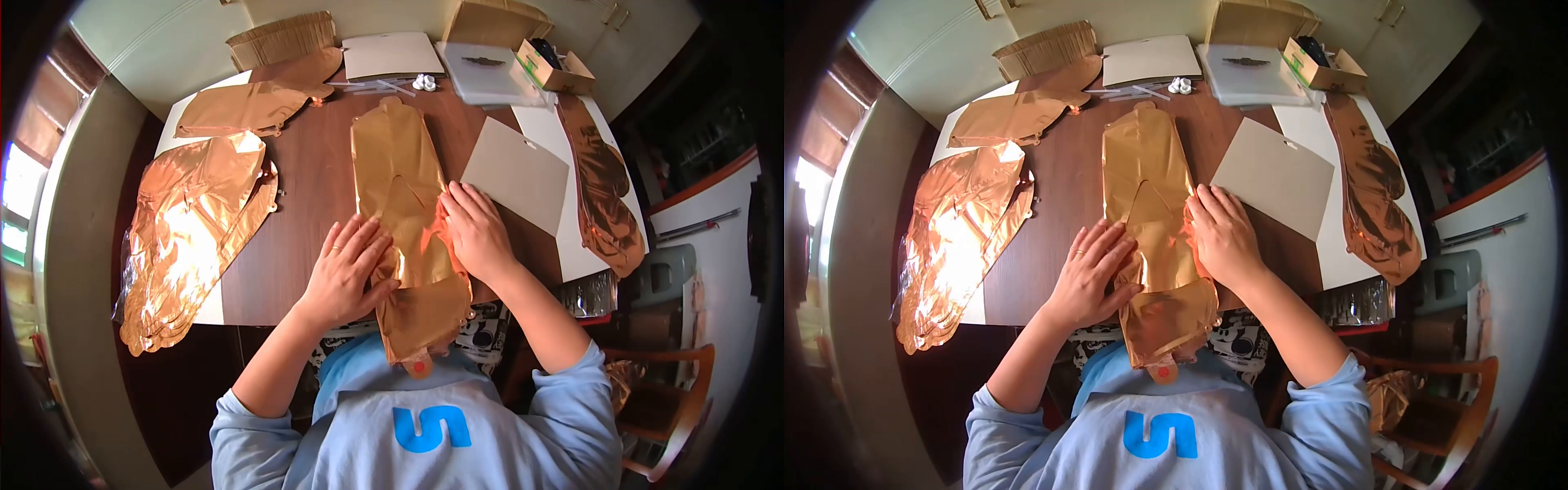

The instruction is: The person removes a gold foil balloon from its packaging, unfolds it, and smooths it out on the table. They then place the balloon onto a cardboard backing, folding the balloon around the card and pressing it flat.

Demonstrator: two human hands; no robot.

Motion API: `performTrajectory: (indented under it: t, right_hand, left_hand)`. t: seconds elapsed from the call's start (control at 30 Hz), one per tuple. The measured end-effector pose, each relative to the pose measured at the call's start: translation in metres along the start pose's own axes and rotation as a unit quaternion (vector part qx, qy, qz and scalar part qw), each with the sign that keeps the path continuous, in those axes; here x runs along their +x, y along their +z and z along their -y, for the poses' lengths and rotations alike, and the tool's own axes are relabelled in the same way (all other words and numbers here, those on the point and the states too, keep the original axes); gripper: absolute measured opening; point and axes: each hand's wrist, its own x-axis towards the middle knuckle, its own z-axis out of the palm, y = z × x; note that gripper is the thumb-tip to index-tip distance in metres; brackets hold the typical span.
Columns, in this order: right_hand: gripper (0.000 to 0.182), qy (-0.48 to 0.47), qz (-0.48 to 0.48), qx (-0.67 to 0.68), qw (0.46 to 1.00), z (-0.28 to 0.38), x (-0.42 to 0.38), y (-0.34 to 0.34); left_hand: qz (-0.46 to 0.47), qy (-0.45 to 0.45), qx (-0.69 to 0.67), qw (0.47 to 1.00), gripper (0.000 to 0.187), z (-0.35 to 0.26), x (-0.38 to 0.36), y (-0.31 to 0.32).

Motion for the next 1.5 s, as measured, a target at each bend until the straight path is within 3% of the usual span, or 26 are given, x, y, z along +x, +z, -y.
performTrajectory:
  t: [0.17, 0.27, 0.3, 0.37, 0.4, 0.47, 0.57, 0.6, 0.7, 0.8, 1.03, 1.13, 1.27, 1.37, 1.4, 1.43, 1.5]
  right_hand:
    - [0.013, 0.076, -0.115, 0.109, 0.984, 0.032, -0.015, -0.056]
    - [0.032, 0.199, 0.017, 0.174, 0.964, 0.059, -0.068, -0.093]
    - [0.027, 0.259, 0.094, 0.206, 0.939, 0.066, -0.09, -0.095]
    - [0.023, 0.412, 0.139, 0.381, 0.816, 0.074, -0.132, -0.074]
    - [0.023, 0.483, 0.119, 0.502, 0.707, 0.079, -0.128, -0.072]
    - [0.023, 0.573, 0.066, 0.697, 0.426, 0.096, -0.113, -0.059]
    - [0.021, 0.566, 0.099, 0.696, 0.431, 0.111, -0.109, -0.044]
    - [0.019, 0.545, 0.093, 0.68, 0.482, 0.116, -0.107, -0.042]
    - [0.023, 0.492, 0.148, 0.718, 0.47, 0.104, -0.111, -0.041]
    - [0.03, 0.552, 0.093, 0.651, 0.512, 0.112, -0.092, -0.045]
    - [0.031, 0.517, 0.092, 0.651, 0.548, 0.108, -0.107, -0.034]
    - [0.03, 0.538, 0.111, 0.679, 0.487, 0.105, -0.117, -0.024]
    - [0.036, 0.56, 0.15, 0.678, 0.452, 0.105, -0.103, -0.034]
    - [0.046, 0.516, 0.32, 0.613, 0.506, 0.088, -0.095, -0.059]
    - [0.049, 0.466, 0.343, 0.492, 0.65, 0.084, -0.093, -0.069]
    - [0.04, 0.323, 0.284, 0.246, 0.869, 0.081, -0.095, -0.079]
    - [0.029, 0.325, 0.154, 0.106, 0.927, 0.076, -0.091, -0.095]
  left_hand:
    - [0.005, -0.007, -0.008, 1.0, 0.067, 0.004, 0.003, 0.003]
    - [-0.001, -0.006, -0.011, 1.0, 0.067, 0.005, 0.003, 0.004]
    - [-0.004, -0.002, -0.02, 1.0, 0.067, 0.004, 0.004, 0.004]
    - [-0.01, 0.007, -0.036, 0.999, 0.067, 0.006, 0.006, 0.002]
    - [-0.012, 0.013, -0.051, 0.999, 0.064, 0.007, 0.008, 0.001]
    - [-0.026, 0.013, -0.053, 0.998, 0.061, 0.009, 0.015, -0.001]
    - [-0.017, 0.005, -0.017, 1.0, 0.065, 0.018, 0.028, -0.005]
    - [-0.018, 0.005, 0.008, 1.0, 0.068, 0.021, 0.033, -0.003]
    - [0.028, -0.013, 0.042, 0.999, 0.076, 0.031, 0.036, 0.011]
    - [0.066, -0.038, 0.052, 0.996, 0.08, 0.021, 0.033, 0.016]
    - [0.065, -0.064, 0.071, 0.993, 0.081, -0.001, 0.025, 0.021]
    - [0.064, -0.077, 0.061, 0.993, 0.084, -0.015, 0.024, 0.021]
    - [0.049, -0.083, 0.059, 0.994, 0.086, -0.02, 0.02, 0.028]
    - [0.032, -0.096, 0.01, 0.995, 0.081, -0.023, 0.021, 0.017]
    - [0.002, -0.108, -0.046, 0.993, 0.077, -0.021, 0.02, 0.013]
    - [-0.03, -0.122, -0.102, 0.987, 0.074, -0.017, 0.017, 0.007]
    - [-0.071, -0.151, -0.182, 0.969, 0.068, -0.012, 0.009, 0.002]
